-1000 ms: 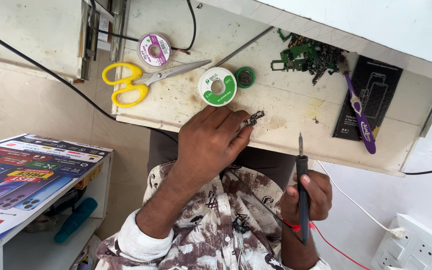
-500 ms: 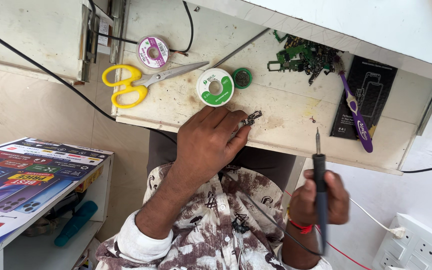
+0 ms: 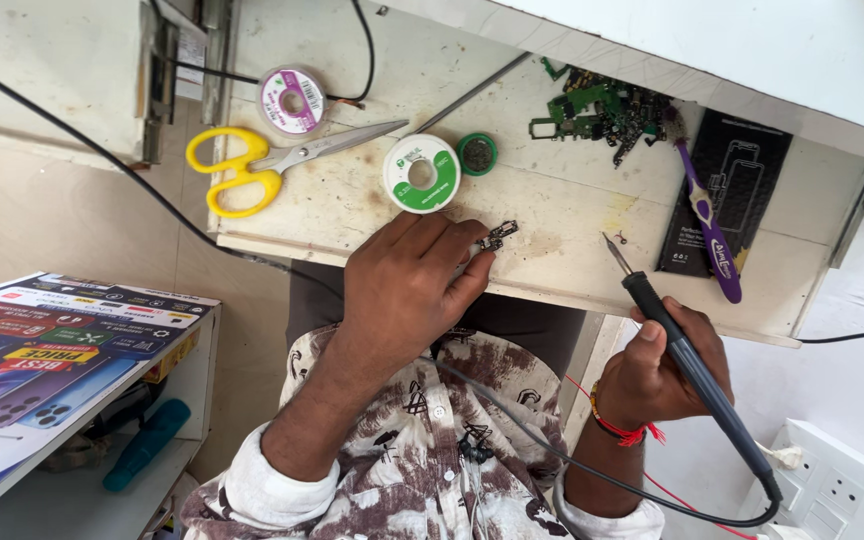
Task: The person sits at a repair workbench holding a soldering iron and solders small components onto a disassembled phone circuit board, repositioning the board by hand between solder touches and using tweezers to handle small parts.
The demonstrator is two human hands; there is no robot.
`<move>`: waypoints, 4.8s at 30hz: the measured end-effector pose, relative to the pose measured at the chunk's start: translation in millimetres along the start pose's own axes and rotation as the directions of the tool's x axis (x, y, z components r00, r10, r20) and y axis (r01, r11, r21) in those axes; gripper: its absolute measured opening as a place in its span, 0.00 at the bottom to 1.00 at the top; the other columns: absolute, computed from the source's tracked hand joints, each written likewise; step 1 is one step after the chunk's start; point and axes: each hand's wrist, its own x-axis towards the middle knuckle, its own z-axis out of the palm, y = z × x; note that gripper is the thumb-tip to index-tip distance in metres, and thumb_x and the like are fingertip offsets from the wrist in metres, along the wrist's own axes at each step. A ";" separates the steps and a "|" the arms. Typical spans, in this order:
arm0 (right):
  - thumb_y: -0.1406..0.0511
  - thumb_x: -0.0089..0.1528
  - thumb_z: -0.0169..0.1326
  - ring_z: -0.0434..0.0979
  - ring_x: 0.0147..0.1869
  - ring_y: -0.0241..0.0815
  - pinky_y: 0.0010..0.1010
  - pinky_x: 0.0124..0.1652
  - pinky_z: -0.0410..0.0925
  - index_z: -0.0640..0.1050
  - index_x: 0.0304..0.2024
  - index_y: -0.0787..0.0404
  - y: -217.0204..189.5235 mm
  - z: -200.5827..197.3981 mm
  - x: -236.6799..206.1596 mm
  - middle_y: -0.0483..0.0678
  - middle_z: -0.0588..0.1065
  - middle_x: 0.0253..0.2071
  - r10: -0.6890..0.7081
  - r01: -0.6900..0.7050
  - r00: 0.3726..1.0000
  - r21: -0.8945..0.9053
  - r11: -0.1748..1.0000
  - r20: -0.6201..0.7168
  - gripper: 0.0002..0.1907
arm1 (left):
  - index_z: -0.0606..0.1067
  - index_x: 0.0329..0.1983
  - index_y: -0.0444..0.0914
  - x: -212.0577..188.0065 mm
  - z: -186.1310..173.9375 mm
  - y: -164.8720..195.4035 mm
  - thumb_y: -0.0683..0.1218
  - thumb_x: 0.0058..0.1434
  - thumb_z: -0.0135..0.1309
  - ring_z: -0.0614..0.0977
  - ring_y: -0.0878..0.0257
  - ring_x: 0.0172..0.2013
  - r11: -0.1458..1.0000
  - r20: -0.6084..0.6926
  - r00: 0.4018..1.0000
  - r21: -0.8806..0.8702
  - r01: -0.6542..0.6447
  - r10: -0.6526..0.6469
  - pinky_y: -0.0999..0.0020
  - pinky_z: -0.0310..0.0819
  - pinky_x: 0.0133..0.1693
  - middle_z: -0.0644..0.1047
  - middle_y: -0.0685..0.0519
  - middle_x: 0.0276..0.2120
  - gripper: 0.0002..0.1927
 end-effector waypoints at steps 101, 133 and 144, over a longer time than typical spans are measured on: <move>0.63 0.67 0.62 0.80 0.35 0.47 0.29 0.36 0.70 0.79 0.44 0.71 -34.9 39.1 -8.9 0.56 0.77 0.30 -0.106 0.142 0.960 -0.122 0.982 0.260 0.14 | 0.78 0.44 0.39 0.9 -4.3 1.1 0.46 0.60 0.65 0.81 0.56 0.41 0.997 0.025 1.000 -0.076 0.017 -0.015 0.61 0.78 0.41 0.77 0.53 0.37 0.12; 0.63 0.67 0.63 0.79 0.35 0.46 0.28 0.35 0.70 0.79 0.44 0.72 -35.7 38.4 -8.6 0.57 0.77 0.31 -0.094 0.127 0.957 -0.107 0.986 0.273 0.15 | 0.79 0.45 0.39 0.0 -2.5 0.4 0.47 0.60 0.66 0.81 0.58 0.40 0.999 0.017 1.000 -0.053 0.010 -0.009 0.62 0.78 0.40 0.77 0.54 0.36 0.12; 0.63 0.67 0.63 0.80 0.36 0.46 0.29 0.35 0.70 0.79 0.43 0.72 -33.4 37.8 -8.5 0.57 0.78 0.32 -0.111 0.141 0.957 -0.093 0.986 0.269 0.15 | 0.79 0.44 0.39 0.6 -2.3 0.4 0.46 0.60 0.66 0.81 0.57 0.39 0.998 0.019 1.000 -0.057 0.007 -0.006 0.62 0.78 0.39 0.77 0.53 0.35 0.12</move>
